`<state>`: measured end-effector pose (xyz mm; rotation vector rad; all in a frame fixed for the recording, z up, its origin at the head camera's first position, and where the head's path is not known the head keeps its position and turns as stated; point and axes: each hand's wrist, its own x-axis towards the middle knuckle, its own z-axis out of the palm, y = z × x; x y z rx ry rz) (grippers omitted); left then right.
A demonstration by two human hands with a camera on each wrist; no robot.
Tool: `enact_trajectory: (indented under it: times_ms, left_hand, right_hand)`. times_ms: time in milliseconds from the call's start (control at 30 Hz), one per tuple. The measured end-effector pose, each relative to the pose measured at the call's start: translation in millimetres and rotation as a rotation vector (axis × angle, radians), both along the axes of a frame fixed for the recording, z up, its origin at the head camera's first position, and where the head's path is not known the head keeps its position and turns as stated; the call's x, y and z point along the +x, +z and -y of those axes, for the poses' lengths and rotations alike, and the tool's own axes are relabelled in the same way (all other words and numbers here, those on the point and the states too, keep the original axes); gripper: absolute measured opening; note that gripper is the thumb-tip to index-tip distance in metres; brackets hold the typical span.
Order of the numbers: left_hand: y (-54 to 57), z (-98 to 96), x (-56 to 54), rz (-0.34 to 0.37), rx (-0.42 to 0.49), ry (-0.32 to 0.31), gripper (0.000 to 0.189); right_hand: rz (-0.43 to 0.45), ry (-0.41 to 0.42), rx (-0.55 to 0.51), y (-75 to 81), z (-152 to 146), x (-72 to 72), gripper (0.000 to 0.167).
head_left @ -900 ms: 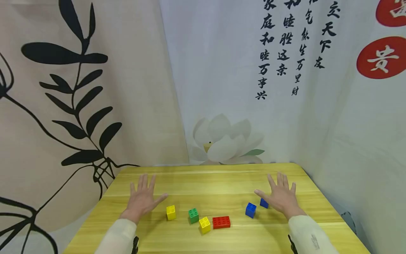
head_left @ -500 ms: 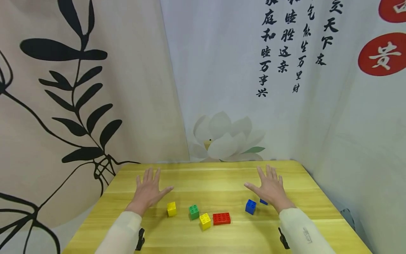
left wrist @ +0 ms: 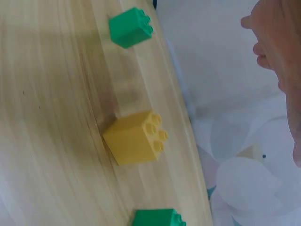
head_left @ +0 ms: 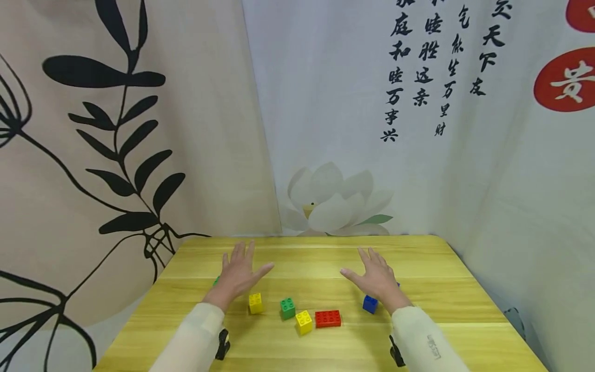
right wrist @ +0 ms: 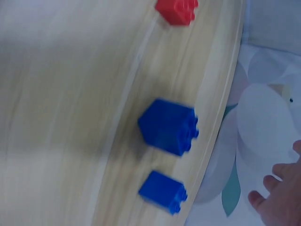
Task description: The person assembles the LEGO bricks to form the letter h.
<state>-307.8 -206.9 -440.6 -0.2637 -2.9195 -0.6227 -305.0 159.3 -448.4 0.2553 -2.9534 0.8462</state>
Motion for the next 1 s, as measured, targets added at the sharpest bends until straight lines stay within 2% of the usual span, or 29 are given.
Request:
enact_trajectory:
  times_ms: [200, 400, 600, 833, 1000]
  left_hand:
    - [-0.5, -10.4, -3.9, 0.052, 0.069, -0.011, 0.101]
    - [0.2, -21.0, -1.4, 0.116, 0.216, -0.018, 0.102]
    - [-3.4, -28.6, 1.0, 0.179, 0.354, -0.041, 0.096]
    - [-15.5, -32.7, 6.5, 0.236, 0.475, -0.04, 0.103]
    - [-25.8, -35.6, 12.4, 0.242, 0.542, -0.05, 0.097]
  right_hand:
    - [0.025, 0.034, -0.124, -9.9, 21.1, 3.8, 0.089]
    - [0.085, 0.071, -0.27, -17.4, 39.9, 13.1, 0.079]
    - [0.125, 0.112, -0.362, -21.7, 51.5, 22.6, 0.075]
    - [0.2, 0.143, -0.472, -34.2, 60.5, 31.8, 0.074]
    - [0.236, 0.187, -0.538, -48.2, 66.9, 38.0, 0.072]
